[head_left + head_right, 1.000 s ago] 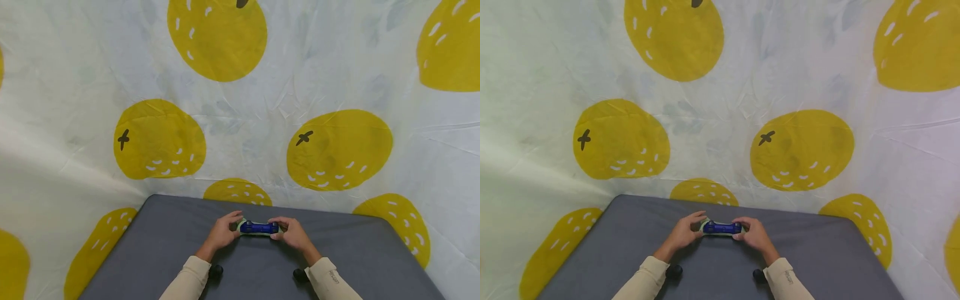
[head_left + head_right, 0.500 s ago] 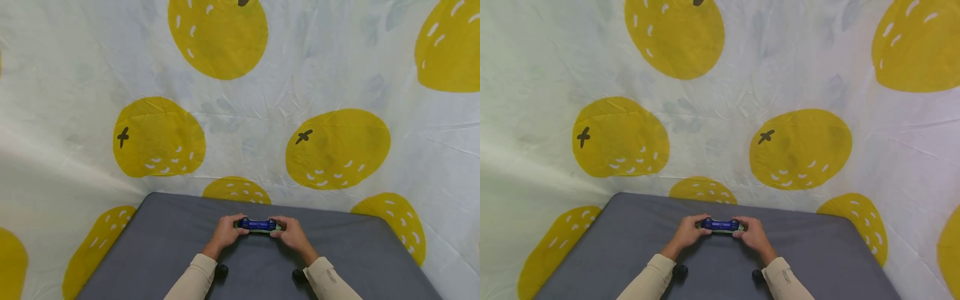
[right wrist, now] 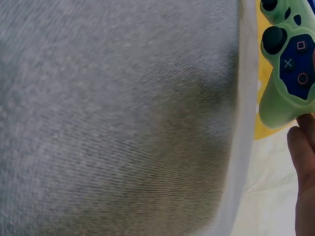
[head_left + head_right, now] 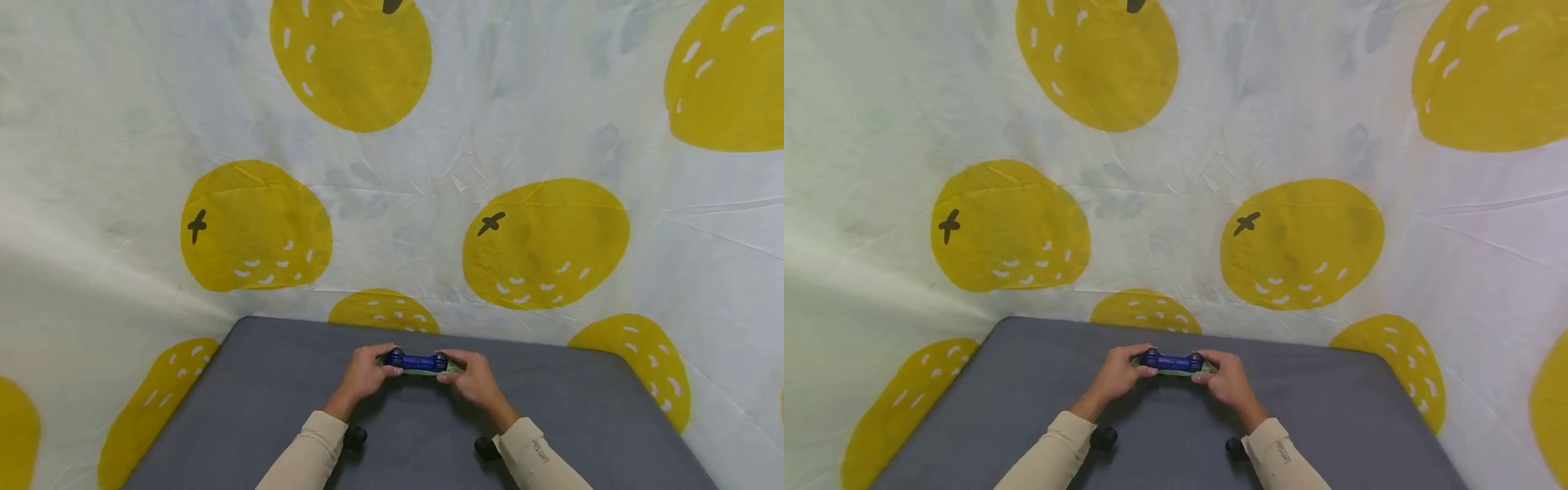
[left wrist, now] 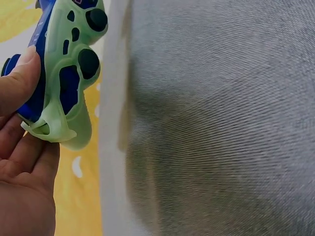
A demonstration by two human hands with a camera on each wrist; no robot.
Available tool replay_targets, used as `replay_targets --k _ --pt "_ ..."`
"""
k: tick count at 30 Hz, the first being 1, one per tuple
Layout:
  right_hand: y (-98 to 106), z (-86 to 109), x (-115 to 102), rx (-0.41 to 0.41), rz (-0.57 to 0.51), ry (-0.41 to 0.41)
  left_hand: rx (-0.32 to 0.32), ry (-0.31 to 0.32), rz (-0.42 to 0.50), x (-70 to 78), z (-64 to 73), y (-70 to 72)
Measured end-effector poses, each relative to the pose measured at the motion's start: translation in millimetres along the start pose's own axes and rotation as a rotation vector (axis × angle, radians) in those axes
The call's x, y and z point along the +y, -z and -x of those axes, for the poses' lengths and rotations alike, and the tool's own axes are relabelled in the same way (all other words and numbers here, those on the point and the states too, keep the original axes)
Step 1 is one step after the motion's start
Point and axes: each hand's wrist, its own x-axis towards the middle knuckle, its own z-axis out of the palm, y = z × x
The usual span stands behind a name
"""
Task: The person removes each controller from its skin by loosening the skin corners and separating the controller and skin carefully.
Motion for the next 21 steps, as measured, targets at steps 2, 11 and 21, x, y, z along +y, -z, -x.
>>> replay_targets --k 2,11,21 --pt "2 0.3 -2 0.006 0.002 -0.007 -0.002 0.015 0.021 2.9 -0.3 1.8" --pt "6 3.9 -11 0.01 0.022 -0.002 0.012 0.06 0.086 7.7 1.4 6.3" --pt "11 6.8 -25 0.003 -0.004 0.007 -0.004 0.105 0.143 16.1 9.4 15.7"
